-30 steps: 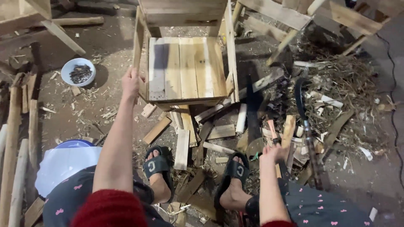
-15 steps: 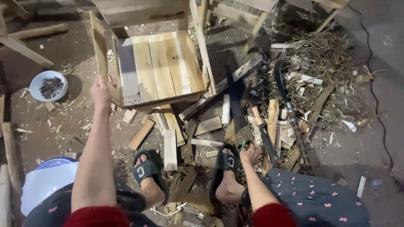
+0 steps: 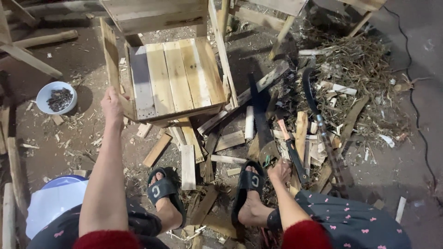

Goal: The person sits on the ground among scattered wood pieces and assembles a small wooden stool frame. They pick up wooden slats, position them on the frame, hammer nails into the joints, sand a wooden piece with sandpaper, and take nails from a bowl to drive into the wood by hand and with a hammer.

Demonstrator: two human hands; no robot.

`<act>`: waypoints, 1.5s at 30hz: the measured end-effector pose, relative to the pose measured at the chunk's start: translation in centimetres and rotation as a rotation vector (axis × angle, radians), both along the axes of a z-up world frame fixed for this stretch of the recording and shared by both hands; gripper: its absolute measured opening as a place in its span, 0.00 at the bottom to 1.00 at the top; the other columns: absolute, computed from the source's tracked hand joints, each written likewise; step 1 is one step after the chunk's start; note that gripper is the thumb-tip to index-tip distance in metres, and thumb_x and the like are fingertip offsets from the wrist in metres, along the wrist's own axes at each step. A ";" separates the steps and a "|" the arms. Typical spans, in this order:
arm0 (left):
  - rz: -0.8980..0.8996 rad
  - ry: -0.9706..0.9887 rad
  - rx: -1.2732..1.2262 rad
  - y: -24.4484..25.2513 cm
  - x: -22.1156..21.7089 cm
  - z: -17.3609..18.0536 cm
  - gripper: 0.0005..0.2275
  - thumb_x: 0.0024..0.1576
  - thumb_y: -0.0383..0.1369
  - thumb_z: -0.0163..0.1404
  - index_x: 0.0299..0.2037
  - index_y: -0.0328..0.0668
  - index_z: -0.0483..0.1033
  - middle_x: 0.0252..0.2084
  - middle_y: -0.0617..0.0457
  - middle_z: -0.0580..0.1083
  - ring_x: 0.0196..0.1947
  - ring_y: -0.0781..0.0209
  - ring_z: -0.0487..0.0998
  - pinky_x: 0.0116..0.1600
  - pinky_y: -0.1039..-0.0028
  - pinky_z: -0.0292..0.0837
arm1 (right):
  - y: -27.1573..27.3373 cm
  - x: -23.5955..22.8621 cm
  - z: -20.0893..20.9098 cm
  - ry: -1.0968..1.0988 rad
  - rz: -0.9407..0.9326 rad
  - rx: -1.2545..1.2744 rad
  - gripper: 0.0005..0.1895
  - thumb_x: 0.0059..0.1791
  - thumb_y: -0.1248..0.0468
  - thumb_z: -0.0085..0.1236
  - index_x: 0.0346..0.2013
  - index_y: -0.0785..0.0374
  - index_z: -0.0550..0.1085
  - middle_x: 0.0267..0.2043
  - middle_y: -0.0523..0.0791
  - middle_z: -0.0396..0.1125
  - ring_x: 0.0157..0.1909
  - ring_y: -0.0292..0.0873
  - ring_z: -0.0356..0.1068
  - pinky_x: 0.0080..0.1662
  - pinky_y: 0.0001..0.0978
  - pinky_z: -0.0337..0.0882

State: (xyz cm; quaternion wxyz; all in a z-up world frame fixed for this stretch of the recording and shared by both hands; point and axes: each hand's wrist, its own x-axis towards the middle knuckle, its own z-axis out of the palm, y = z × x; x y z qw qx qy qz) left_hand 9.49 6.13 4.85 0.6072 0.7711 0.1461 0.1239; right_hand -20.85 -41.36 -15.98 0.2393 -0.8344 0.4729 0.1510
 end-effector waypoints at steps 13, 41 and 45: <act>0.009 -0.007 -0.018 0.4 0.3 -1.1 0.13 0.61 0.48 0.38 0.40 0.57 0.75 0.26 0.53 0.75 0.22 0.64 0.73 0.27 0.78 0.68 | -1.5 1.3 1.6 0.072 -0.041 0.006 0.29 0.46 0.61 0.50 0.59 0.69 0.57 0.56 0.60 0.51 0.57 0.61 0.49 0.55 0.60 0.49; -0.001 -0.059 -0.041 -0.2 -0.1 -0.4 0.12 0.62 0.44 0.38 0.34 0.53 0.73 0.22 0.52 0.73 0.18 0.65 0.71 0.23 0.79 0.65 | -6.3 1.6 -2.2 -0.231 -0.253 0.483 0.08 0.38 0.66 0.55 0.27 0.65 0.67 0.36 0.53 0.59 0.43 0.55 0.58 0.47 0.54 0.55; 0.007 -0.067 -0.050 0.0 0.1 -0.8 0.12 0.62 0.43 0.38 0.34 0.53 0.72 0.22 0.53 0.73 0.18 0.67 0.71 0.23 0.81 0.64 | -2.7 2.3 4.2 -0.194 -0.207 0.560 0.42 0.43 0.58 0.58 0.66 0.66 0.50 0.68 0.60 0.44 0.70 0.61 0.37 0.65 0.61 0.35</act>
